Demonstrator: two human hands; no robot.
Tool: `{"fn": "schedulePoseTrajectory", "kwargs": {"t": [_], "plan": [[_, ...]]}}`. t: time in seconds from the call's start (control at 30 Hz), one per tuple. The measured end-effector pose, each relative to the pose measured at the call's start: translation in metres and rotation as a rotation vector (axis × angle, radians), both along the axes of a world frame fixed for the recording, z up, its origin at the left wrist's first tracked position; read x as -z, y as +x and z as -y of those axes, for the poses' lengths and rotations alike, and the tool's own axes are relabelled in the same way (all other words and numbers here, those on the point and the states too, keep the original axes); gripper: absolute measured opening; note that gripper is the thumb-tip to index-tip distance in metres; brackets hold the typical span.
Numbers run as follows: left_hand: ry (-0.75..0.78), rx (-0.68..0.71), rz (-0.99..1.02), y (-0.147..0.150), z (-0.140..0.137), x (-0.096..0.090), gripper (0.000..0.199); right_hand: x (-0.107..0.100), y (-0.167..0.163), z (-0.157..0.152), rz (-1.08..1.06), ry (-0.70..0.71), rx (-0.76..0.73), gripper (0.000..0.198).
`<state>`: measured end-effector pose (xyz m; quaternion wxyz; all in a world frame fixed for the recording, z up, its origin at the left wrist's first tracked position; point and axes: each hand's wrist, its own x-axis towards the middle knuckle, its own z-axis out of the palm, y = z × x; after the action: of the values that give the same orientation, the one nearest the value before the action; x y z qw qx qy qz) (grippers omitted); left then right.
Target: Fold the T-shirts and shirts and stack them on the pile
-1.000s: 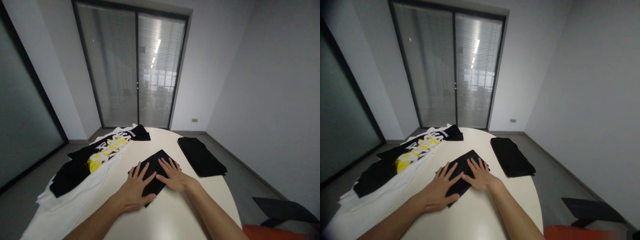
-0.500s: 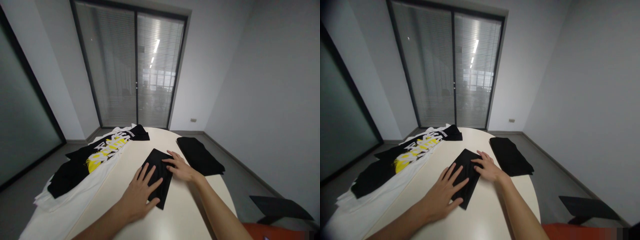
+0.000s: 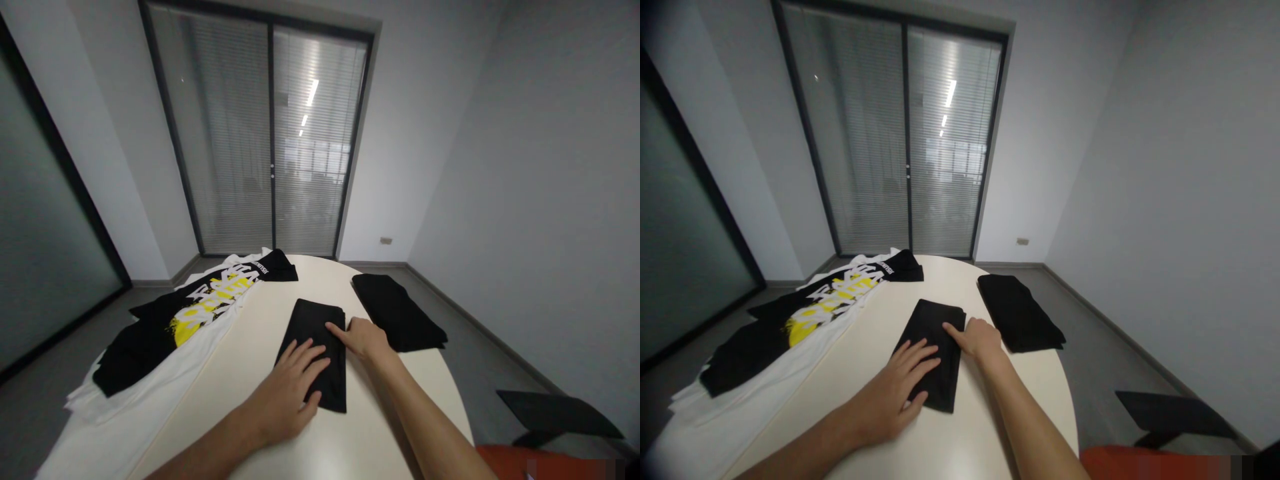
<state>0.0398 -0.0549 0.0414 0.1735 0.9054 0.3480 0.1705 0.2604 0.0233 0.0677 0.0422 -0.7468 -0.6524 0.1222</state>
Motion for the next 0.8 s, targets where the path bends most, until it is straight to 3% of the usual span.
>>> {"fn": "schedulePoseTrajectory", "kwargs": {"t": [0.07,0.17,0.3,0.4,0.47,0.57,0.8], "plan": [[0.023,-0.047,-0.028,-0.003,-0.003,0.003,0.054,-0.003,-0.004,0.002,-0.007,-0.057,-0.006,0.083],[-0.037,-0.032,-0.065,-0.005,-0.001,0.003,0.058,0.003,-0.006,0.001,-0.031,-0.047,-0.055,0.060],[-0.133,0.122,-0.059,-0.003,0.007,-0.006,0.060,0.015,0.001,-0.006,-0.099,0.029,-0.062,0.035],[-0.175,0.265,-0.036,-0.001,0.010,-0.011,0.062,0.018,0.009,-0.010,-0.121,0.093,-0.064,0.028],[-0.160,0.282,-0.004,0.000,0.009,-0.009,0.061,0.019,0.011,-0.011,-0.117,0.112,-0.077,0.025],[-0.078,0.169,0.046,0.000,0.002,0.002,0.056,0.019,0.011,-0.012,-0.085,0.149,-0.064,0.022],[0.100,-0.327,-0.078,-0.010,-0.029,0.032,0.053,0.003,0.013,-0.019,-0.068,0.285,-0.032,0.018]]}}
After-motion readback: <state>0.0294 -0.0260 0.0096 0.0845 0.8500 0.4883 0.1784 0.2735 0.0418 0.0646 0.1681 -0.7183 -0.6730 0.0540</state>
